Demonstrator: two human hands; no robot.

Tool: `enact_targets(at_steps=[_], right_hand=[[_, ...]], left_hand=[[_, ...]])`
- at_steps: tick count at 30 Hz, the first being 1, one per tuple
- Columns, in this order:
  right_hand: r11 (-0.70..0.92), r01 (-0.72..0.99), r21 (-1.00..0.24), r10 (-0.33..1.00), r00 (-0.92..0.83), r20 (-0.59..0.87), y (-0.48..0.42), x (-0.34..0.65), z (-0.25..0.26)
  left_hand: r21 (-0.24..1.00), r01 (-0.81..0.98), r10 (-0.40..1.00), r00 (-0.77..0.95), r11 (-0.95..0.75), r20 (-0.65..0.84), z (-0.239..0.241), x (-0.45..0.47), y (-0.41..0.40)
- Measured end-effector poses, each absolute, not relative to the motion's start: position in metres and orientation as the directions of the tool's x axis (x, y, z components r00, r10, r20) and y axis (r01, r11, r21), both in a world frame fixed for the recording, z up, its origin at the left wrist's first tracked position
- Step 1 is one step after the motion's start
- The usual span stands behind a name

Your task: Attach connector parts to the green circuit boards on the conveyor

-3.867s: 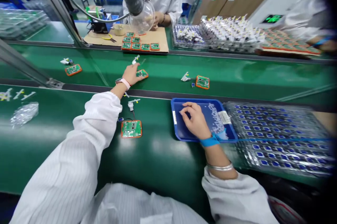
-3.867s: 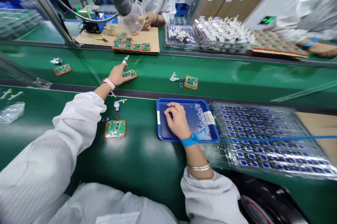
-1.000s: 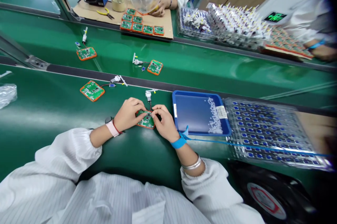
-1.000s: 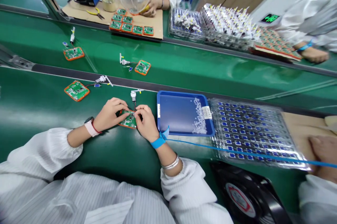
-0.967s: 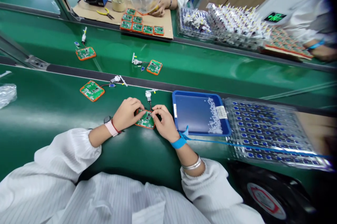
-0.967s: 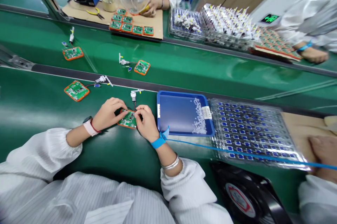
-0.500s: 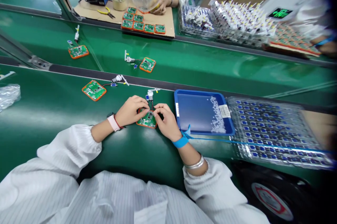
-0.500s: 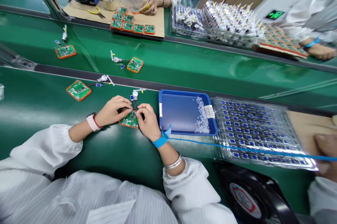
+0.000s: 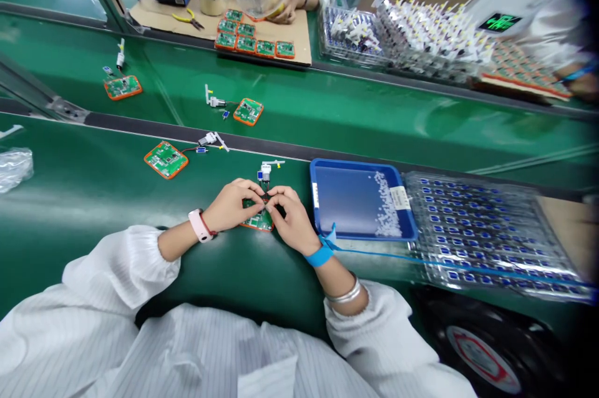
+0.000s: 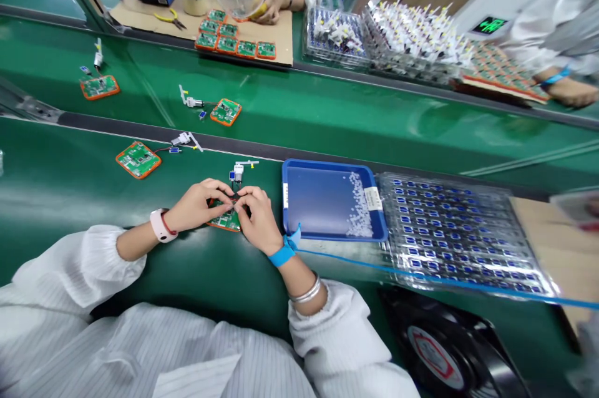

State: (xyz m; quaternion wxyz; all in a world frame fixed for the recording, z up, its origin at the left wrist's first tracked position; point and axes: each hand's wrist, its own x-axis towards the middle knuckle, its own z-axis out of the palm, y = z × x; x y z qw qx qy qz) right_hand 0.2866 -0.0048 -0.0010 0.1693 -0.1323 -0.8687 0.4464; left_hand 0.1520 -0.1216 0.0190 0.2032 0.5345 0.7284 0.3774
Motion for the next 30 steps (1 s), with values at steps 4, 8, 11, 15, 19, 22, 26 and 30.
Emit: enact_targets(at_steps=[4, 8, 11, 15, 19, 22, 26, 30], right_hand=[[0.552, 0.055, -0.832, 0.382, -0.904, 0.193, -0.006, 0.286, -0.002], [0.533, 0.071, -0.843, 0.400, -0.899, 0.177, -0.004, 0.283, -0.004], [0.544, 0.109, -0.832, 0.404, -0.903, 0.146, -0.010, 0.280, -0.003], [0.616, 0.077, -0.784, 0.394, -0.892, 0.222, -0.003, 0.283, 0.007], [0.752, 0.220, -0.622, 0.553, -0.724, 0.412, 0.064, 0.320, 0.018], [0.704, 0.542, -0.459, 0.709, -0.573, 0.411, 0.129, 0.369, 0.015], [0.635, 0.721, -0.278, 0.771, -0.570, 0.283, 0.169, 0.415, -0.003], [0.636, 0.735, -0.234, 0.771, -0.590, 0.241, 0.164, 0.426, -0.012]], left_hand=[[0.761, 0.616, 0.926, -0.374, 0.203, 0.056, 0.020, 0.155, -0.122], [0.752, 0.614, 0.929, -0.371, 0.239, 0.008, 0.020, 0.153, -0.115], [0.742, 0.631, 0.942, -0.337, 0.228, -0.004, 0.022, 0.149, -0.113], [0.705, 0.694, 0.954, -0.289, 0.146, 0.087, 0.021, 0.145, -0.122], [0.579, 0.815, 0.983, -0.138, 0.043, 0.121, 0.015, 0.143, -0.138], [0.514, 0.858, 0.989, -0.091, 0.018, 0.117, 0.011, 0.147, -0.144], [0.489, 0.871, 0.983, -0.129, 0.049, 0.132, 0.010, 0.155, -0.141], [0.486, 0.872, 0.980, -0.139, 0.055, 0.140, 0.010, 0.157, -0.138]])
